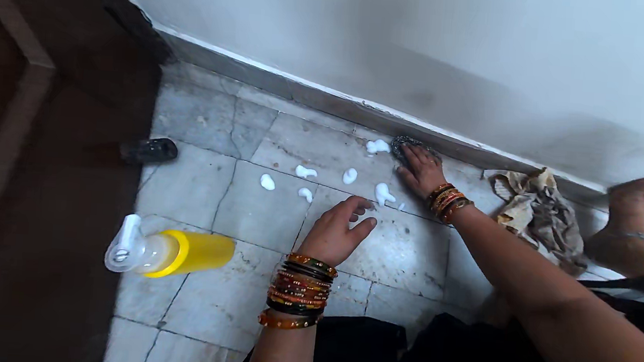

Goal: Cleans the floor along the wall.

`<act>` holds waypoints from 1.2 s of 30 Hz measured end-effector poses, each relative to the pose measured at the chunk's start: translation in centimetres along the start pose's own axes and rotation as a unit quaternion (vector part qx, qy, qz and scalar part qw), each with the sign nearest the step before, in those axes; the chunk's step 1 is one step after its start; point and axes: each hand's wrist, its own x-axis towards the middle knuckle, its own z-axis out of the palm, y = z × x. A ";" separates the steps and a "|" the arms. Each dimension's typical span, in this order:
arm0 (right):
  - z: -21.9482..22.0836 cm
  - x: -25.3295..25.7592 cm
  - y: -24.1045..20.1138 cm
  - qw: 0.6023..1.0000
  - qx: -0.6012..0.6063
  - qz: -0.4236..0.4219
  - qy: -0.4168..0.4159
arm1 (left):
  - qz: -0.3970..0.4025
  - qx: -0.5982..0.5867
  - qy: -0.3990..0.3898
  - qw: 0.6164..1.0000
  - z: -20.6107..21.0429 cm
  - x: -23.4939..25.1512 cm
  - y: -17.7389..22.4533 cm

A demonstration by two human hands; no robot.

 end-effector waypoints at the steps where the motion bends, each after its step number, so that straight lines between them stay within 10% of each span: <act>1: 0.5 0.6 -0.6 1.000 0.017 -0.002 0.015 | 0.000 -0.002 0.001 1.000 0.0 0.0 -0.1; 14: 3.0 13.0 -15.8 0.966 0.222 -0.063 -0.114 | 0.009 -0.003 -0.006 1.000 -1.6 -0.8 0.1; 20: 6.4 7.4 -23.3 0.961 0.132 -0.198 -0.141 | -0.006 -0.001 0.095 0.995 -5.7 -3.0 -0.9; 27: 1.9 -2.5 -19.6 0.965 0.029 -0.158 -0.209 | 0.017 -0.063 0.205 0.977 -4.8 -2.6 -0.9; 36: -6.5 -4.9 -6.1 0.968 0.022 0.206 -0.144 | 0.015 -0.074 0.196 0.978 -4.4 -1.4 -0.3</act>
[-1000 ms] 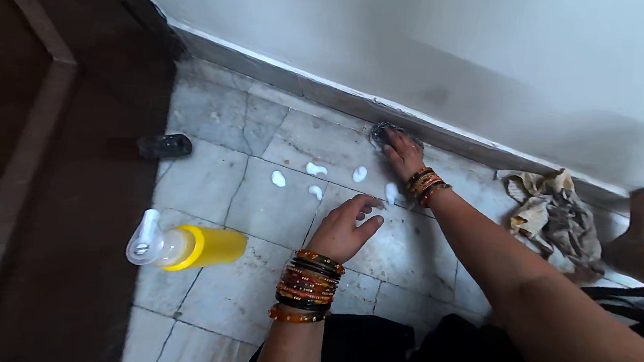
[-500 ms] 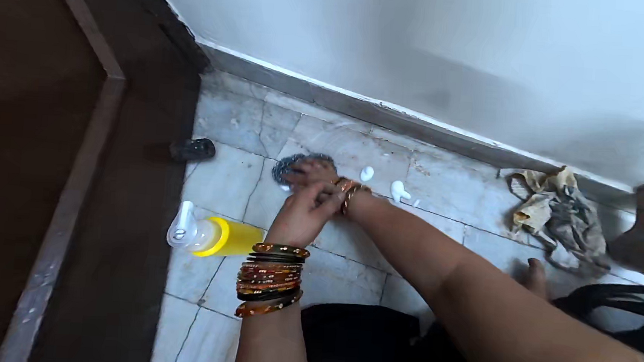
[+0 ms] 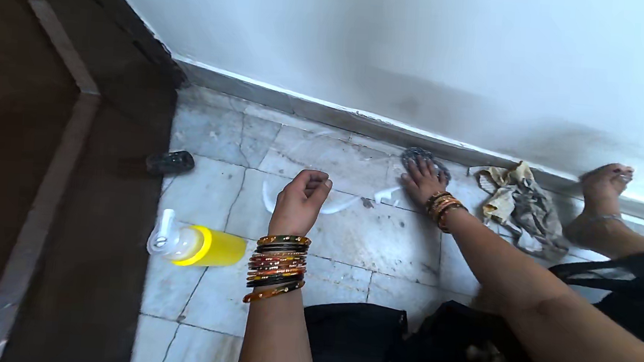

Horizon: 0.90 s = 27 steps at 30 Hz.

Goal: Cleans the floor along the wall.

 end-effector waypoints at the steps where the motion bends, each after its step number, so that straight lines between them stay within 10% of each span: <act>1: 0.2 -0.4 0.4 1.000 -0.001 0.019 -0.009 | 0.005 -0.014 0.009 1.000 -0.1 0.1 0.0; 3: 3.4 -1.3 0.2 0.999 -0.040 0.013 -0.012 | 0.014 -0.046 0.039 0.998 -0.1 0.3 -0.1; 5: 12.1 -1.4 0.2 0.973 -0.034 -0.117 0.195 | 0.020 -0.075 0.072 0.994 -0.2 0.5 -0.4; 10: 10.7 -6.6 -12.1 0.967 -0.039 -0.220 -0.120 | 0.027 -0.107 0.107 0.988 -0.3 0.0 -0.6; 13: 13.5 -3.6 -14.1 0.943 0.016 -0.332 0.016 | 0.022 -0.099 0.107 0.989 -0.4 -0.4 -0.3; 15: 8.3 -2.8 -15.3 0.960 -0.035 -0.267 -0.080 | 0.025 -0.100 0.106 0.989 -0.4 -0.4 -0.5; 27: -2.8 -3.2 4.4 0.999 0.017 0.039 0.033 | 0.025 -0.109 0.059 0.992 0.1 0.0 -0.6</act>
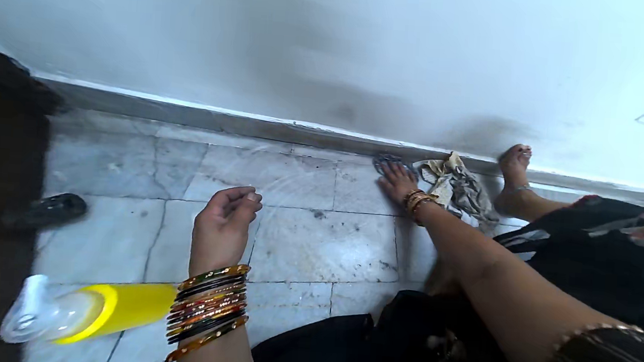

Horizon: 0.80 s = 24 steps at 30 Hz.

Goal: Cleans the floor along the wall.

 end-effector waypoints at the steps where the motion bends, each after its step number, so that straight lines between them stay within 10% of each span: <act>1: -0.2 -0.3 0.6 1.000 0.004 0.023 0.000 | 0.000 0.000 -0.003 1.000 0.1 -0.1 0.1; 6: 2.4 -0.2 -4.0 0.998 0.030 0.047 0.007 | 0.015 -0.009 -0.008 1.000 1.0 -0.7 1.0; 14: 5.5 1.3 -16.9 0.974 -0.075 -0.209 -0.042 | 0.023 0.019 -0.011 0.999 0.8 -1.1 0.7; 24: 1.6 0.2 -2.4 0.999 -0.029 -0.023 0.000 | 0.016 0.021 -0.014 1.000 1.6 -0.9 0.9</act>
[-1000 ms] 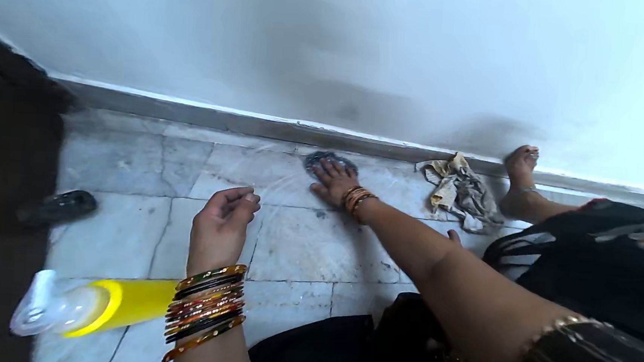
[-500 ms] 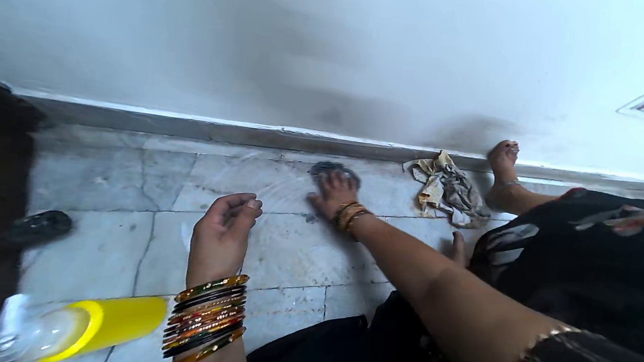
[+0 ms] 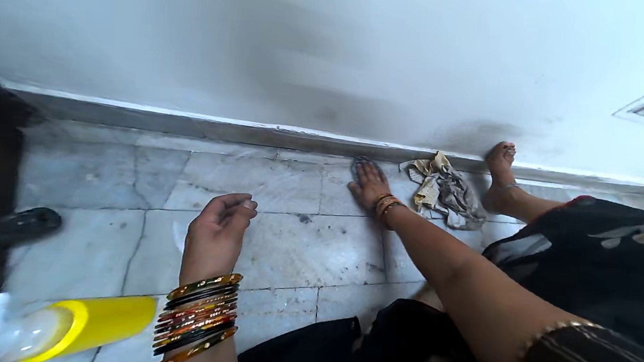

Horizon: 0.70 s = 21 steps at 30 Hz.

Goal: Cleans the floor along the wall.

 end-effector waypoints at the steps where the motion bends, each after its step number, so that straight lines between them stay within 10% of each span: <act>1: -0.7 -0.5 1.6 1.000 0.015 0.026 0.006 | -0.002 0.004 -0.004 1.000 0.2 0.1 0.1; 10: -3.5 -3.9 6.7 0.972 0.175 0.140 0.068 | 0.003 0.016 -0.010 1.000 0.5 -0.1 0.2; 16: -1.5 -0.1 2.4 0.973 0.115 0.195 0.047 | 0.006 0.003 -0.015 1.000 0.7 0.2 0.8; 21: 5.4 8.1 -4.1 0.991 0.058 0.074 0.091 | 0.015 0.010 -0.032 0.999 1.2 0.2 0.7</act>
